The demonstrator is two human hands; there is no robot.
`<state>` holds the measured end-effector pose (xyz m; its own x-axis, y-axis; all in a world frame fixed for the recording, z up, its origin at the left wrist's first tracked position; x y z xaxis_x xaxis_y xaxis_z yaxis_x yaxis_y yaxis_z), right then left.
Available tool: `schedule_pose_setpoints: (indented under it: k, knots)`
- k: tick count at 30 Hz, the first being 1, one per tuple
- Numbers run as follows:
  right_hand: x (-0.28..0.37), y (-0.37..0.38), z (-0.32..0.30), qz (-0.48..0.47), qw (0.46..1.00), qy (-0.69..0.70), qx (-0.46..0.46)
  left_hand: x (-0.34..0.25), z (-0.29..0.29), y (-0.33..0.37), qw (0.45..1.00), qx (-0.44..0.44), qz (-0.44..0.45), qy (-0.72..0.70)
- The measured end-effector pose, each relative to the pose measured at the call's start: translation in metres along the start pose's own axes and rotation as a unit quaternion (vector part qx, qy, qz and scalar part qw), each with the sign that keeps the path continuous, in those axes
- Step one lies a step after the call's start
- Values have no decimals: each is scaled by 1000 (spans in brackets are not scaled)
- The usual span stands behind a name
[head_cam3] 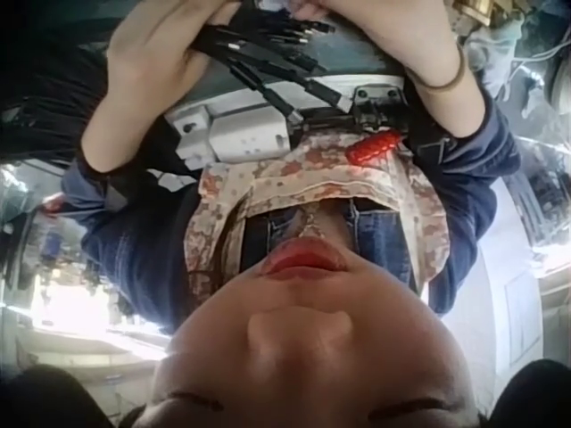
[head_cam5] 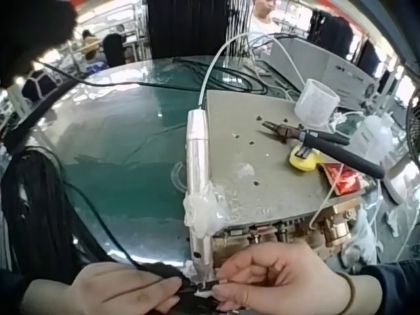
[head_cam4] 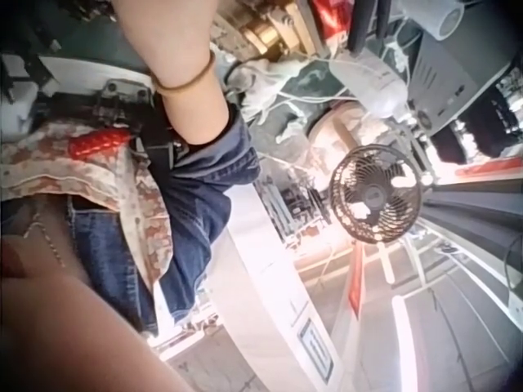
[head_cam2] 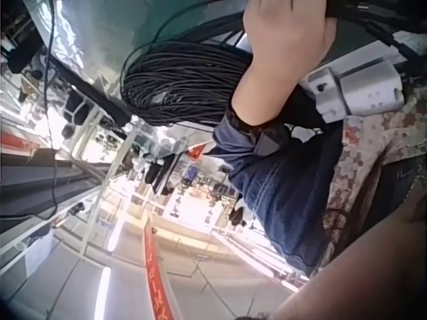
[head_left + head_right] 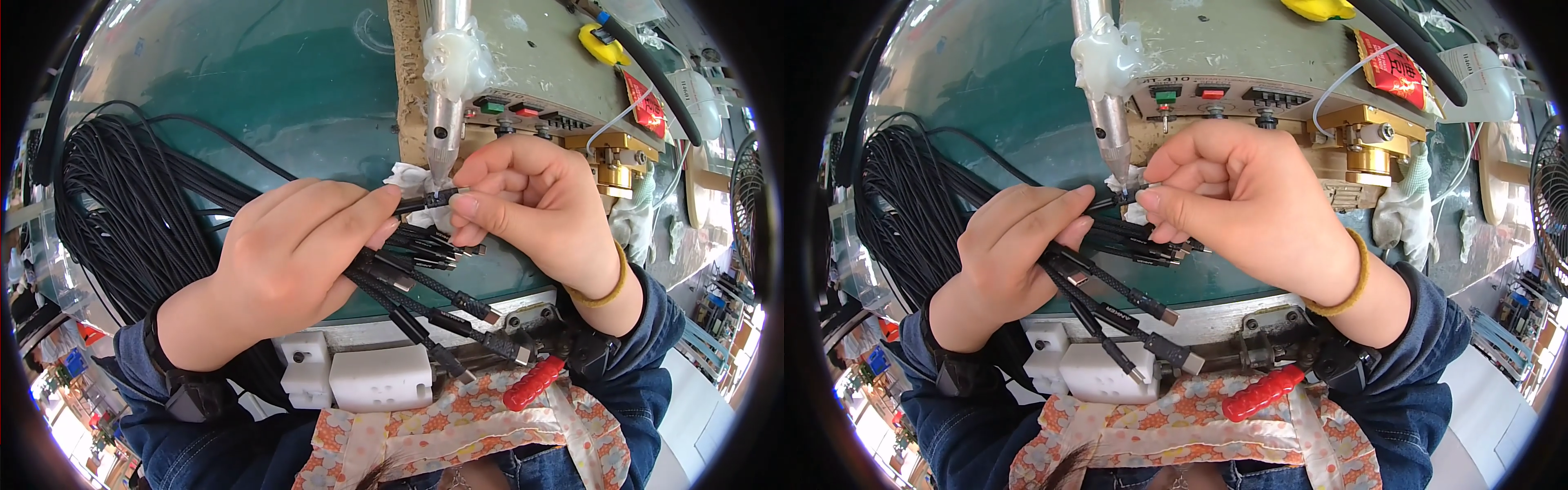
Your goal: The person picks up a cable from a bundle, inserts the connector into a machine, and pulls a lever. After removing the cable, the person applies a substance from a dispenser to the connector and presses a small component onto it by hand.
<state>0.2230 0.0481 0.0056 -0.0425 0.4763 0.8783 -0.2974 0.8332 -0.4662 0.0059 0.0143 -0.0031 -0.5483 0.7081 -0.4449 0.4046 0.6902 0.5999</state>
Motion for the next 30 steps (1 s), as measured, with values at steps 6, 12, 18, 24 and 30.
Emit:
schedule_pose_setpoints:
  k: [6, 12, 18, 24, 30]
  knots:
    - [-3, -1, 0, -37, 999, -7, 2, 0, -1, 1, 1000, 5, 3, -18]
    - [-8, -2, -1, -79, 997, 20, -3, 2, 2, 0, 1000, -17, 18, -15]
    - [-1, -3, 0, -68, 998, 2, 19, 3, 0, 1, 997, -50, 64, -6]
    - [0, -3, -1, -27, 996, 49, 68, -2, -3, 4, 997, -60, 43, -22]
    - [-4, -6, 0, -56, 994, 52, 82, -5, -13, -3, 999, 26, 46, -5]
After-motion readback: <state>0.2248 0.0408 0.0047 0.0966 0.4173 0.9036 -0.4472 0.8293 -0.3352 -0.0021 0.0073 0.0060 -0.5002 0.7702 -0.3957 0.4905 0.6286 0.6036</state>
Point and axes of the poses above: each hand's wrist, its own y-axis towards the middle knuckle, its own z-axis out of the palm, x = y × z, the point moved 1 cm from there along y, towards the middle knuckle, and after that the axes turned 13 degrees about -x, right-handed, at the moved point
